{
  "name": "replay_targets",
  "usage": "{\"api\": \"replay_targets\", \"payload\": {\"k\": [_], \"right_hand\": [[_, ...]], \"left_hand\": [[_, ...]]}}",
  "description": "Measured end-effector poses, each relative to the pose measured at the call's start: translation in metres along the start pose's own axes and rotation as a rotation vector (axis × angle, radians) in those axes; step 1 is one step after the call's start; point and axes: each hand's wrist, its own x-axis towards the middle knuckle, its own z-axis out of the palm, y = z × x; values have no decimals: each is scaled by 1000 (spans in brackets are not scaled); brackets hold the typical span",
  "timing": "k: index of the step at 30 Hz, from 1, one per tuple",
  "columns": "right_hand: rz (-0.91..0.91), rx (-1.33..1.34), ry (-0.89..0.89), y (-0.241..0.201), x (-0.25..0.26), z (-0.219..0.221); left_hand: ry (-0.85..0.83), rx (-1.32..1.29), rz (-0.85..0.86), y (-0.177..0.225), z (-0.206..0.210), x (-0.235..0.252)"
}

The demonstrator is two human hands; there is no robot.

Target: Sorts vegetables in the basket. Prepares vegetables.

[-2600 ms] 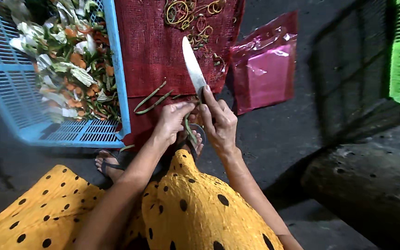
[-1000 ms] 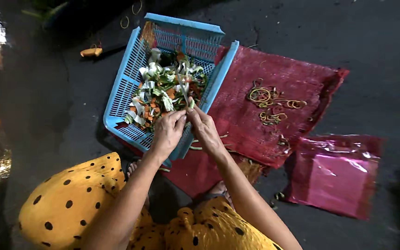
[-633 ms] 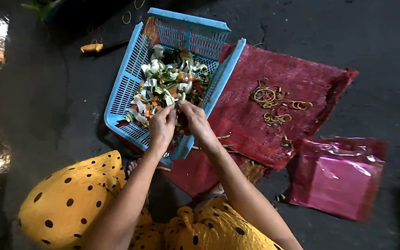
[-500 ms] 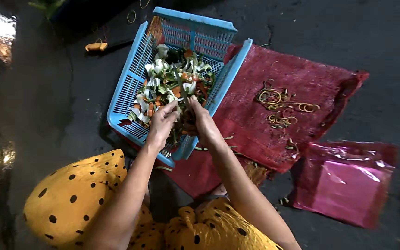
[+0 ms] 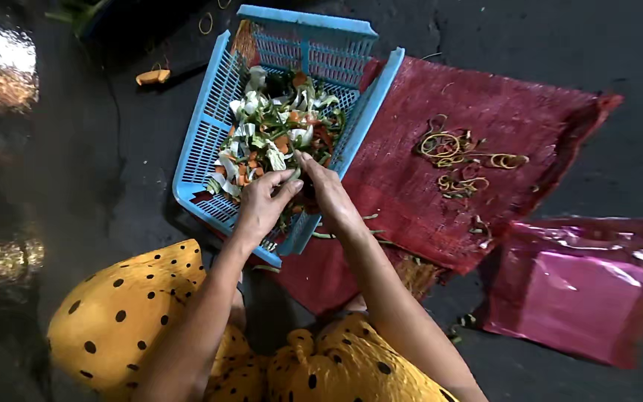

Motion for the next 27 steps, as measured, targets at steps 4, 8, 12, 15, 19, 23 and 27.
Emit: {"api": "replay_targets", "payload": {"k": [4,8,12,15,19,23,27], "right_hand": [[-36,13,-26,4,-1,1],[-160,-101,-21,10,1,6],[-245,-251,15,12,-3,6],[-301,-273,35,15,-4,7],[-292,-202,-26,16,-5,5],[-244,-86,-44,21,-6,14],[-164,34,-58,21,-5,23]], "left_hand": [[16,145,56,6,-2,-1],[25,142,49,4,-6,0],[14,226,74,4,-5,0],[-99,333,108,8,-12,-1],[-226,437,91,26,-23,0],[-375,528,132,31,-38,8],[-479,510,55,35,-47,12]]}}
